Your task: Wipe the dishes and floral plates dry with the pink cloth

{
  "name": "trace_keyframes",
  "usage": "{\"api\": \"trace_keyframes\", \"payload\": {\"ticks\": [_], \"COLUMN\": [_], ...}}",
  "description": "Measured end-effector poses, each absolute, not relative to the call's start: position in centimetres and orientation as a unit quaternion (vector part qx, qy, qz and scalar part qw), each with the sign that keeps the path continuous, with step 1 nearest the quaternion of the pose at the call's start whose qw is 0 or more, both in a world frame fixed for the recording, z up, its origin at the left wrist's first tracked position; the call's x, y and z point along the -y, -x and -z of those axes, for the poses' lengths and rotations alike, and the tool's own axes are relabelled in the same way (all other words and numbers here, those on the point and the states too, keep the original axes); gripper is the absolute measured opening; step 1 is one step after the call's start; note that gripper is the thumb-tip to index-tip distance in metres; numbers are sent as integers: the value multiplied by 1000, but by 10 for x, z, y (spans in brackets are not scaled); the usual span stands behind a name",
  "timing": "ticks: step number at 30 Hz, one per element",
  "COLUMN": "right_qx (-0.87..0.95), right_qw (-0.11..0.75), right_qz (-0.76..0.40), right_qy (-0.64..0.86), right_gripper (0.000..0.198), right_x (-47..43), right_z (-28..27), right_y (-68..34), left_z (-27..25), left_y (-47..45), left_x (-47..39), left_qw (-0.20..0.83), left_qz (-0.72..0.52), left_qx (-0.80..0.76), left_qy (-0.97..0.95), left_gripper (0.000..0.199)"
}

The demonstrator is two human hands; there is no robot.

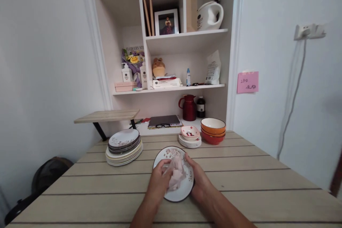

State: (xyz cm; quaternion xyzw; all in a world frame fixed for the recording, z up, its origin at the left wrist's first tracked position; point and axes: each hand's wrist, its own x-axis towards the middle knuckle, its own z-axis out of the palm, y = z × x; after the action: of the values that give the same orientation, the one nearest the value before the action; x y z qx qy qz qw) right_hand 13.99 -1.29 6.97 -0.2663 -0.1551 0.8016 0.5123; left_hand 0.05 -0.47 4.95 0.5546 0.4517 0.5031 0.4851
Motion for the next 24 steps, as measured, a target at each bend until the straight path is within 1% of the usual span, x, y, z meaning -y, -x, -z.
{"api": "trace_keyframes", "payload": {"ticks": [2, 4, 5, 7, 9, 11, 14, 16, 18, 21, 24], "right_qx": [150, 151, 149, 141, 129, 123, 119, 110, 100, 97, 105], "right_qw": [518, 523, 525, 527, 529, 531, 538, 542, 545, 548, 545], "right_qz": [-799, -796, -795, -791, -790, -790, -786, -785, -785, -786, -785], "right_qy": [265, 264, 267, 277, 281, 279, 279, 279, 278, 268, 273], "right_gripper": [46, 48, 49, 51, 52, 55, 57, 57, 56, 53, 52], "right_x": [12, 12, 12, 12, 11, 9, 7, 6, 5, 5, 7], "right_z": [-70, -71, -71, -71, -70, -69, -68, -67, -67, -68, -71], "right_y": [-140, -140, -140, -140, -141, -142, -143, -144, -145, -146, -147], "left_z": [-47, -47, -47, -49, -50, -53, -58, -62, -64, -62, -56], "left_y": [0, 2, 4, 8, 13, 16, 19, 19, 18, 13, 9], "left_x": [4, 3, 2, 2, 2, 4, 9, 14, 17, 18, 15], "left_qw": [458, 382, 315, 151, 4, -84, -192, -238, -248, -213, -175], "left_qz": [-514, -548, -569, -595, -589, -568, -521, -474, -421, -354, -306], "left_qx": [-463, -482, -492, -508, -513, -520, -551, -566, -559, -550, -574], "left_qy": [-558, -567, -578, -604, -625, -633, -624, -631, -670, -725, -739], "left_gripper": [50, 46, 46, 47, 46, 43, 28, 23, 26, 30, 42]}}
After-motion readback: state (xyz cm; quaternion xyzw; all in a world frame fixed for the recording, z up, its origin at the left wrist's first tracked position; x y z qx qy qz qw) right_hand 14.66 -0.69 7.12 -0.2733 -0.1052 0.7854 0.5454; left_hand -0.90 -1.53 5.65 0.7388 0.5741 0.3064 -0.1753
